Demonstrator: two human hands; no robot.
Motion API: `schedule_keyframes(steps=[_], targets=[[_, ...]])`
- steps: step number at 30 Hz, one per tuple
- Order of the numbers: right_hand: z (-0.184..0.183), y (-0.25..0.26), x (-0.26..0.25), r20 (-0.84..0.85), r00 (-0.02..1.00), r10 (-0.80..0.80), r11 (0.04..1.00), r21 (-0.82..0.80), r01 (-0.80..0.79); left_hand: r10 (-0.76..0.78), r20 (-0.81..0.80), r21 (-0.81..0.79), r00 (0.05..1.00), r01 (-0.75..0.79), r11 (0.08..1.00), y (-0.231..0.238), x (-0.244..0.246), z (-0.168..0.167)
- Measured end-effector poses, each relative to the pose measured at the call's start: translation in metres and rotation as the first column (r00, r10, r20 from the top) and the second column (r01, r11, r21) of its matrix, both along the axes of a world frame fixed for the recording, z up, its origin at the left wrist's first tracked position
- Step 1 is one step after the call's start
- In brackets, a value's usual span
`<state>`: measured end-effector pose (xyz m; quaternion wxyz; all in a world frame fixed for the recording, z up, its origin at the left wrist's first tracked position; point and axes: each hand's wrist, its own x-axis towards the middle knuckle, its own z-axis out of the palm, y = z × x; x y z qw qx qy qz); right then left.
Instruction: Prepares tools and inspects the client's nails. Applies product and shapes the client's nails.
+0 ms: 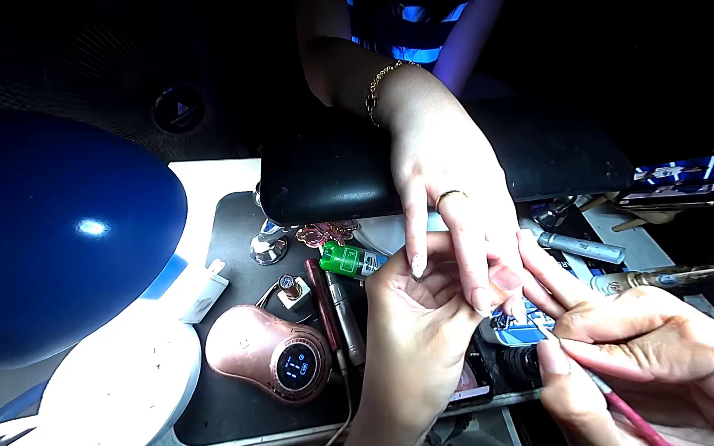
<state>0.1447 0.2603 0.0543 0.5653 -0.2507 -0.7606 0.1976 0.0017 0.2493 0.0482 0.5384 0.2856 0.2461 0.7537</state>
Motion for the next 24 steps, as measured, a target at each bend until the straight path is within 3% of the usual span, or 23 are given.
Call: schedule_keyframes(steps=[24], targets=[[-0.0009,0.0035,0.0029,-0.014,1.0,0.012,1.0,0.018,-0.012,0.015,-0.028,-0.002,0.999,-0.015,1.0,0.001,0.0018,0.0016]])
